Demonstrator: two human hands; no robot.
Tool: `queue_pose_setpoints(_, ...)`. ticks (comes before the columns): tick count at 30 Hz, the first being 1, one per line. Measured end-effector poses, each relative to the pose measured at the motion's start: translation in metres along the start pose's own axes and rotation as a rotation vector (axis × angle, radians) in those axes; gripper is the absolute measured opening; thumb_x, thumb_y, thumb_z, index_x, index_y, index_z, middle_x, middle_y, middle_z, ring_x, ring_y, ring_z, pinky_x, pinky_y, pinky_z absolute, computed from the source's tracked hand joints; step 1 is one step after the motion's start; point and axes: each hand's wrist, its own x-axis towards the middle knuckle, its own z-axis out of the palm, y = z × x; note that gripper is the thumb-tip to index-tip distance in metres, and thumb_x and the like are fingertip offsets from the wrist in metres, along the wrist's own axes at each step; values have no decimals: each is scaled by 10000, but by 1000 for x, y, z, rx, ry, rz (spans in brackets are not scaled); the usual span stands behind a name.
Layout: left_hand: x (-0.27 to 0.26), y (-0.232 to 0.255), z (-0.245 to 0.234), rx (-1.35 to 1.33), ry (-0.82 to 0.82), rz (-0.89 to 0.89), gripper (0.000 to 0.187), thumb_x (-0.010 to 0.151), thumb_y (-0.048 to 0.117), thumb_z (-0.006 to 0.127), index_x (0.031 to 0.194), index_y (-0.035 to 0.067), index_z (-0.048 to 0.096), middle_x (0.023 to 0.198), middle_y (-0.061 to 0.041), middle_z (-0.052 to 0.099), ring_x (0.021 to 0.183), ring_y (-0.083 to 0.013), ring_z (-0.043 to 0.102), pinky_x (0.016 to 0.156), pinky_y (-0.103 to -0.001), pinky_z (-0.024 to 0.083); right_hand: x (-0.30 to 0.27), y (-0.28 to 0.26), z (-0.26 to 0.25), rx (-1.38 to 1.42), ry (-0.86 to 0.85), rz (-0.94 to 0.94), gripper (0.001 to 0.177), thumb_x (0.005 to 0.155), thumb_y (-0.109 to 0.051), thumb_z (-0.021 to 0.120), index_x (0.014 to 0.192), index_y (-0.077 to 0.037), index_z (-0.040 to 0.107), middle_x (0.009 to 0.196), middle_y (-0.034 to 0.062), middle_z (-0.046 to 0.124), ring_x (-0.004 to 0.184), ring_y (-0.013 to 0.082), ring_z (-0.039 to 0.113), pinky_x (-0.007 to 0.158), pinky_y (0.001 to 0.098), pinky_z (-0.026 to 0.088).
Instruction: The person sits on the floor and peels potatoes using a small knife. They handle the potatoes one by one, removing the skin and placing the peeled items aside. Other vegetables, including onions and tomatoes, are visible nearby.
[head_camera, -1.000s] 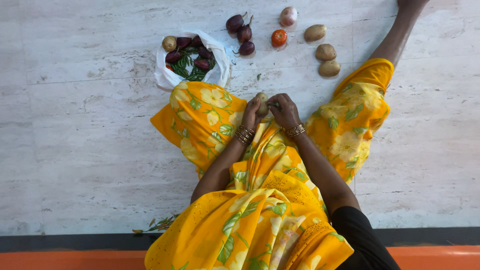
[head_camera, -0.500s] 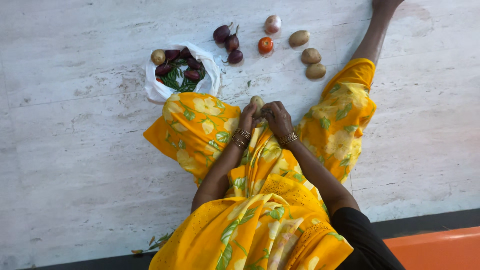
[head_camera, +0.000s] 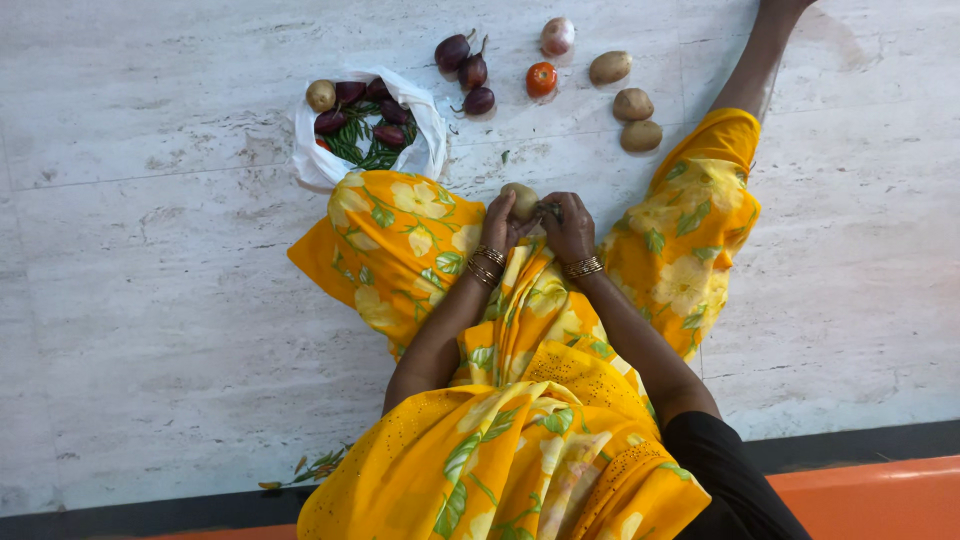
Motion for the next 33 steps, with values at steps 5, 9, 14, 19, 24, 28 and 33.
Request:
queue_pose_setpoints(5, 14, -11, -14, -28, 58, 54, 431, 982, 353, 712, 1292, 126, 518, 1196, -118, 633, 1036, -278, 682, 836, -488, 624, -3, -2, 4, 9, -83, -59, 194, 879, -45, 719, 1061, -86, 667, 1045, 132, 688, 861, 309, 723, 730, 394, 580)
queue_pose_setpoints(9, 15, -13, -18, 9, 108, 47, 456, 963, 368, 704, 1326, 187, 496, 1206, -111, 625, 1006, -294, 686, 784, -490, 619, -2, 0, 8, 10, -25, -85, 196, 886, -30, 718, 1068, -85, 669, 1051, 128, 692, 890, 317, 725, 750, 399, 584)
queue_pose_setpoints(14, 17, -14, -19, -27, 108, 20, 457, 953, 379, 689, 1301, 143, 512, 1184, -143, 647, 1000, -332, 706, 806, -503, 646, -1, 7, 9, -38, -28, 7, 203, 852, -31, 735, 1042, -85, 687, 1031, 133, 702, 871, 324, 725, 743, 406, 582)
queue_pose_setpoints(19, 16, -10, -17, 19, 115, 37, 447, 974, 401, 677, 1296, 118, 549, 1142, -137, 683, 951, -315, 710, 779, -476, 629, -2, 5, 8, -16, -36, -28, 201, 855, -36, 727, 1046, -77, 679, 1027, 146, 702, 870, 320, 732, 747, 404, 586)
queue_pose_setpoints(24, 4, 1, 1, 63, 108, -5, 463, 948, 448, 680, 1270, 126, 594, 1118, -116, 705, 916, -288, 724, 755, -452, 632, 0, 6, 9, 17, 20, 18, 174, 868, -75, 738, 1032, -84, 682, 1017, 139, 710, 863, 313, 736, 742, 403, 588)
queue_pose_setpoints(28, -4, 10, 17, 90, 127, -22, 488, 936, 465, 676, 1270, 117, 605, 1119, -135, 707, 905, -293, 731, 746, -457, 638, -2, 8, 9, 15, -2, -65, 179, 865, -63, 719, 1038, -81, 678, 1029, 145, 712, 892, 335, 727, 760, 419, 578)
queue_pose_setpoints(33, -12, 16, 28, 137, 110, -7, 482, 952, 461, 669, 1273, 108, 602, 1123, -142, 705, 902, -297, 731, 752, -458, 637, 1, 13, 12, 39, 16, 7, 188, 868, -74, 728, 1043, -80, 657, 1024, 146, 707, 895, 342, 720, 756, 427, 574)
